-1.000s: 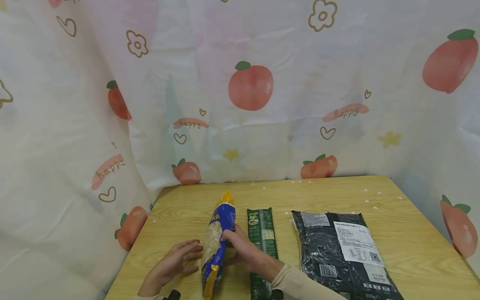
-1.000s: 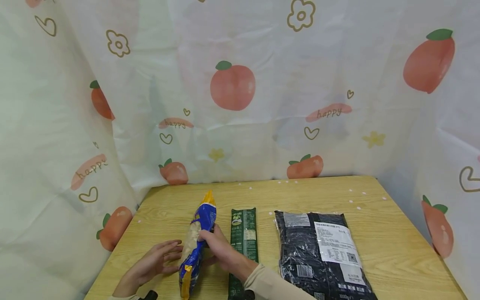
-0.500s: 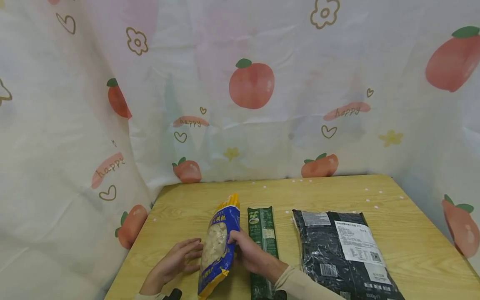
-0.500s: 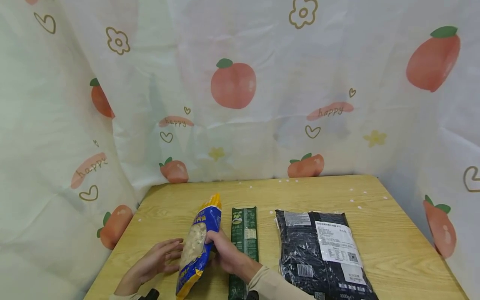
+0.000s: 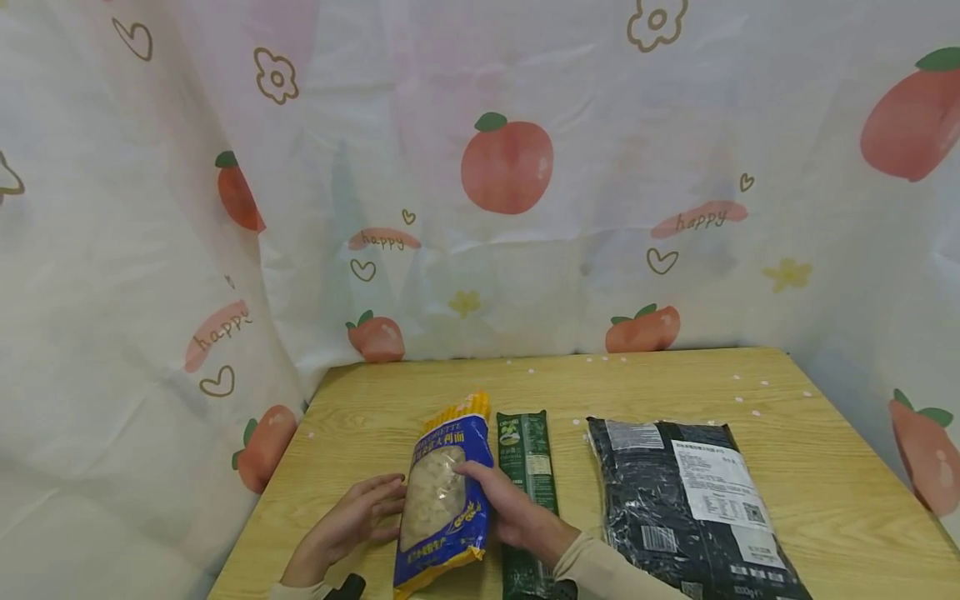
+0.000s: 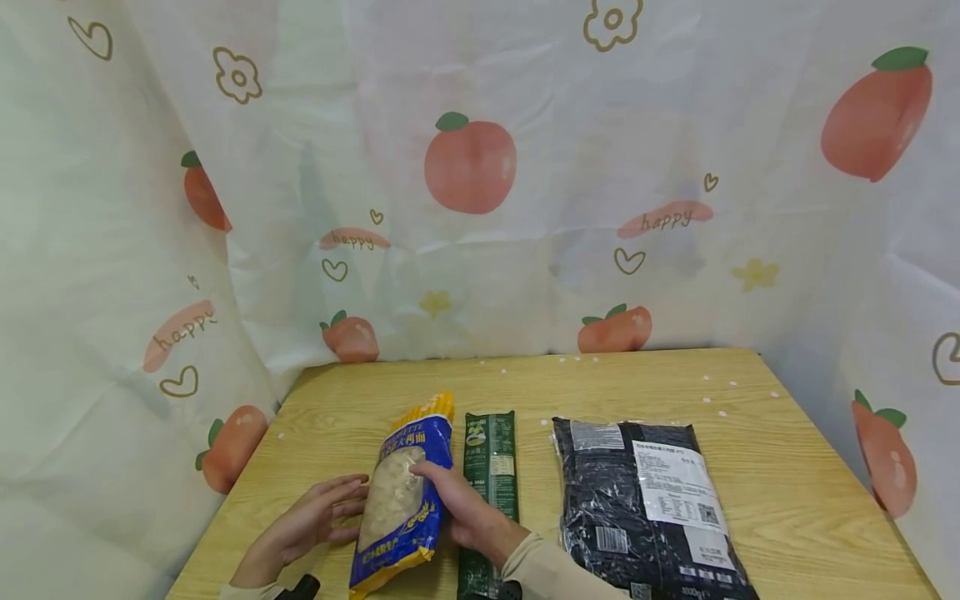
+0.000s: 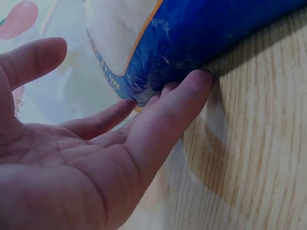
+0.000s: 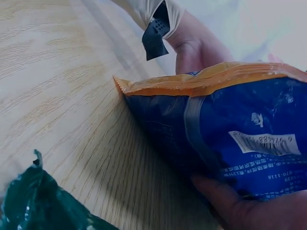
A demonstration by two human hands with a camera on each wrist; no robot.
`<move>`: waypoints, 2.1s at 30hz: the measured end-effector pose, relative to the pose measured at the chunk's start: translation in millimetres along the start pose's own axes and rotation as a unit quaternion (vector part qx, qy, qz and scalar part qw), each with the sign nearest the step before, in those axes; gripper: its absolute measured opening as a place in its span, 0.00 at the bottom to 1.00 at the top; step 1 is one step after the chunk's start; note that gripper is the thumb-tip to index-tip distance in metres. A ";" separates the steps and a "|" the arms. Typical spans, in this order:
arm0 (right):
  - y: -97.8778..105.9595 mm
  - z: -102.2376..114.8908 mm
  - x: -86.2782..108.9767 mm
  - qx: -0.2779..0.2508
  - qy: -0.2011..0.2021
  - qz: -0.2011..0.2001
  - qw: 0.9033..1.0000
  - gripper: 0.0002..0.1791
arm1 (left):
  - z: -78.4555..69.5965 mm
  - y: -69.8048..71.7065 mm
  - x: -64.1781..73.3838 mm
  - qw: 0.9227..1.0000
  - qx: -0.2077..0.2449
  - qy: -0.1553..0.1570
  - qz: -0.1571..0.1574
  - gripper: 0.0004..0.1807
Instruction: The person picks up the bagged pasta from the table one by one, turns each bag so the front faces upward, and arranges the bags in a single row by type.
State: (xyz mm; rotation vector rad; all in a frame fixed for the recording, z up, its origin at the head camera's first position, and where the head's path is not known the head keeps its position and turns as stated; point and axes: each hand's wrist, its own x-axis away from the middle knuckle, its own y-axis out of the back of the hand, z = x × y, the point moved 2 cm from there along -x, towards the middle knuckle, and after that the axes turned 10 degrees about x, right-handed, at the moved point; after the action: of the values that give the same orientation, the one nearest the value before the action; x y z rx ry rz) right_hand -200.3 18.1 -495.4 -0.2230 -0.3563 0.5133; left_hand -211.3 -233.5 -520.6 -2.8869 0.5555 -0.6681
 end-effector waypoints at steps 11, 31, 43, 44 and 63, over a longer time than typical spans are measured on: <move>6.8 -5.6 -0.9 0.027 -0.009 -0.044 0.999 0.38 | -0.1 -2.0 2.2 1.000 0.005 -0.007 -0.007 0.44; 12.0 -19.9 -0.4 0.005 -0.014 -0.070 0.997 0.35 | 1.8 -5.7 2.8 1.000 0.019 -0.015 -0.014 0.42; 16.6 -14.0 7.4 0.079 0.036 -0.115 0.990 0.41 | 1.0 -5.0 4.8 0.999 0.020 -0.027 -0.014 0.43; 18.2 -13.8 8.4 0.085 0.038 -0.122 0.988 0.42 | 0.6 -5.6 4.8 0.999 0.022 -0.029 -0.014 0.43; 24.7 -18.4 8.3 0.041 0.027 -0.063 0.997 0.48 | 5.1 -7.3 -7.2 0.998 0.067 -0.013 -0.004 0.23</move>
State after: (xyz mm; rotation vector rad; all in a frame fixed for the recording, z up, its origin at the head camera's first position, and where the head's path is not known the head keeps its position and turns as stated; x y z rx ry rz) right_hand -197.3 41.1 -517.2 -0.1329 -0.2946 0.3957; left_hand -212.7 -223.9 -526.5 -2.7707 0.4764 -0.6434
